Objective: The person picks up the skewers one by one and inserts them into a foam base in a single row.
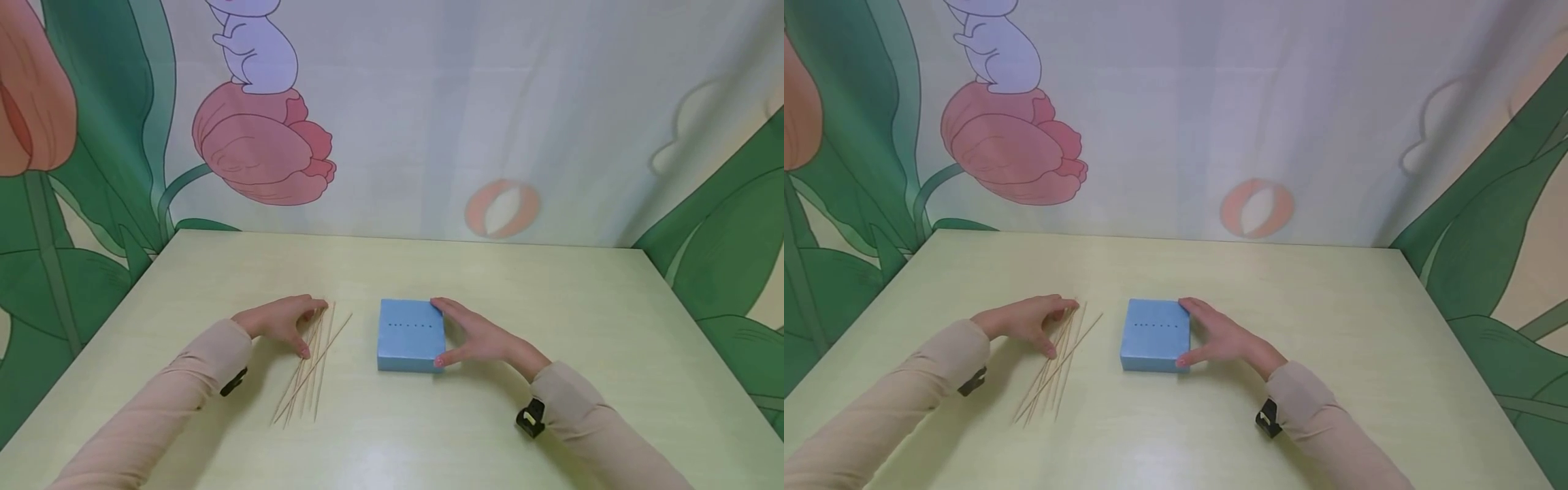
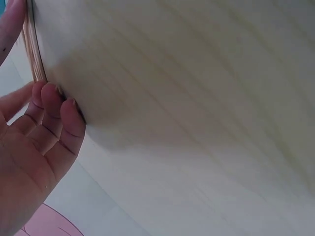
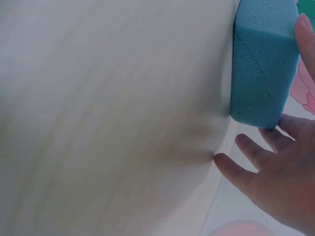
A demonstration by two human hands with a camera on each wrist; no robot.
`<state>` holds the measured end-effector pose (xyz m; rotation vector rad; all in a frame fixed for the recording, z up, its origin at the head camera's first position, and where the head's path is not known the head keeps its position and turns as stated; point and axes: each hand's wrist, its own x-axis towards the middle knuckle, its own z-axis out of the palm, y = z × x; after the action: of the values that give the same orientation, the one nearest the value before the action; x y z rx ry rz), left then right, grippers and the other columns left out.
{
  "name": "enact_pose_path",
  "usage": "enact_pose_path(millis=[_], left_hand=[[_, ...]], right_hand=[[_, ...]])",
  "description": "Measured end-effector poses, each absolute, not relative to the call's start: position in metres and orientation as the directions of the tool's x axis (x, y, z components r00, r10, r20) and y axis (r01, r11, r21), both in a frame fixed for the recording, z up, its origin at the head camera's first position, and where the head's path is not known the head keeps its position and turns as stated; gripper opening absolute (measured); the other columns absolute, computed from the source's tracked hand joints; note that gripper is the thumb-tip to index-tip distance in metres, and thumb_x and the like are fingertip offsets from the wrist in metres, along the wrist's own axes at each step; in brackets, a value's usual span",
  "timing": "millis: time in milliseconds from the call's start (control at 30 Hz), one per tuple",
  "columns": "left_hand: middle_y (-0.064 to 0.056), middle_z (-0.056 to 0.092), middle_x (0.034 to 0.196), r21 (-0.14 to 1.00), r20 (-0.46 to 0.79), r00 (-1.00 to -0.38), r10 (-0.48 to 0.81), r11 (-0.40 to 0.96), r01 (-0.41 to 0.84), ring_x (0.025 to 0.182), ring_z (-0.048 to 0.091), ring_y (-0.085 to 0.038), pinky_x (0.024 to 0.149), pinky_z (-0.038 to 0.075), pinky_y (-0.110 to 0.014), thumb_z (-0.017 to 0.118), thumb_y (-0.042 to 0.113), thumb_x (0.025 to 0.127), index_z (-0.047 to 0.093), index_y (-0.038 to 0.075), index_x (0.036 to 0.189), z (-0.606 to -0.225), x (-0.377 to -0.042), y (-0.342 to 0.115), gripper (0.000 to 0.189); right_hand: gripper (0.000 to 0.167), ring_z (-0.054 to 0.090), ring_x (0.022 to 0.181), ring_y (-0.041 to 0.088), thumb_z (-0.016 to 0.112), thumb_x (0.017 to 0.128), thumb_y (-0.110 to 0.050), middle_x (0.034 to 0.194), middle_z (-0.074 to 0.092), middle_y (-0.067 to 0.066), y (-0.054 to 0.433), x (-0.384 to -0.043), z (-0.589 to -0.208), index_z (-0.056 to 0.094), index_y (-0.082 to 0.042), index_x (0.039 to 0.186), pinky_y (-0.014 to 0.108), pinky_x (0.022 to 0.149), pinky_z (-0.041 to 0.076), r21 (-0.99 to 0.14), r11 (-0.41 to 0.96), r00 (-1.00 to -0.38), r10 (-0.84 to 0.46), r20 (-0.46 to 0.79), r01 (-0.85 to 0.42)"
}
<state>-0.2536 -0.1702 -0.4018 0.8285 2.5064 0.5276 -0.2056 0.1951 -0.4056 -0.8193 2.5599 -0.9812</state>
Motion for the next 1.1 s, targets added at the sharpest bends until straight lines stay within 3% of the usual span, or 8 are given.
enact_pose_path(millis=[233, 400, 667, 900, 1100], left_hand=[[-0.011, 0.048, 0.106, 0.522, -0.287, -0.751, 0.594, 0.755, 0.397, 0.100, 0.044, -0.026, 0.094, 0.035, -0.043, 0.086, 0.022, 0.059, 0.035, 0.000, 0.130, -0.405, -0.256, -0.170, 0.091], [-0.007, 0.049, 0.095, 0.545, -0.281, -0.750, 0.599, 0.743, 0.389, 0.089, 0.044, -0.022, 0.085, 0.037, -0.037, 0.085, 0.018, 0.060, 0.033, 0.001, 0.128, -0.402, -0.255, -0.173, 0.088], [-0.004, 0.054, 0.066, 0.638, -0.313, -0.737, 0.599, 0.708, 0.304, 0.059, 0.049, -0.016, 0.061, 0.042, -0.028, 0.081, 0.010, 0.066, 0.023, 0.001, 0.131, -0.395, -0.256, -0.176, 0.087], [-0.009, 0.055, 0.065, 0.737, -0.327, -0.755, 0.569, 0.653, 0.173, 0.057, 0.055, -0.021, 0.059, 0.051, -0.033, 0.073, 0.000, 0.074, 0.017, 0.005, 0.135, -0.389, -0.253, -0.177, 0.083], [-0.009, 0.056, 0.067, 0.788, -0.218, -0.795, 0.567, 0.583, 0.200, 0.057, 0.056, -0.022, 0.059, 0.052, -0.034, 0.069, -0.004, 0.076, 0.017, 0.009, 0.136, -0.376, -0.247, -0.176, 0.080]], right_hand=[[0.104, 0.016, 0.135, 0.033, 0.079, 0.067, -0.038, 0.148, 0.017, 0.015, 0.194, -0.205, -0.405, 0.018, -0.005, 0.144, 0.050, 0.107, 0.017, -0.693, 0.613, -0.804, -0.589, -0.081, -0.379], [0.104, 0.017, 0.134, 0.033, 0.079, 0.067, -0.038, 0.148, 0.018, 0.016, 0.195, -0.205, -0.405, 0.018, -0.004, 0.144, 0.050, 0.106, 0.017, -0.689, 0.612, -0.804, -0.590, -0.069, -0.390], [0.104, 0.018, 0.134, 0.034, 0.079, 0.068, -0.039, 0.147, 0.019, 0.017, 0.197, -0.204, -0.404, 0.018, -0.003, 0.144, 0.052, 0.106, 0.018, -0.680, 0.615, -0.804, -0.591, -0.064, -0.398], [0.104, 0.016, 0.135, 0.032, 0.079, 0.068, -0.037, 0.148, 0.017, 0.015, 0.198, -0.204, -0.404, 0.017, -0.005, 0.144, 0.050, 0.106, 0.017, -0.690, 0.617, -0.810, -0.581, -0.074, -0.379], [0.103, 0.019, 0.133, 0.034, 0.079, 0.067, -0.038, 0.147, 0.019, 0.016, 0.195, -0.204, -0.406, 0.018, -0.005, 0.144, 0.051, 0.106, 0.019, -0.688, 0.609, -0.805, -0.590, -0.062, -0.394]])
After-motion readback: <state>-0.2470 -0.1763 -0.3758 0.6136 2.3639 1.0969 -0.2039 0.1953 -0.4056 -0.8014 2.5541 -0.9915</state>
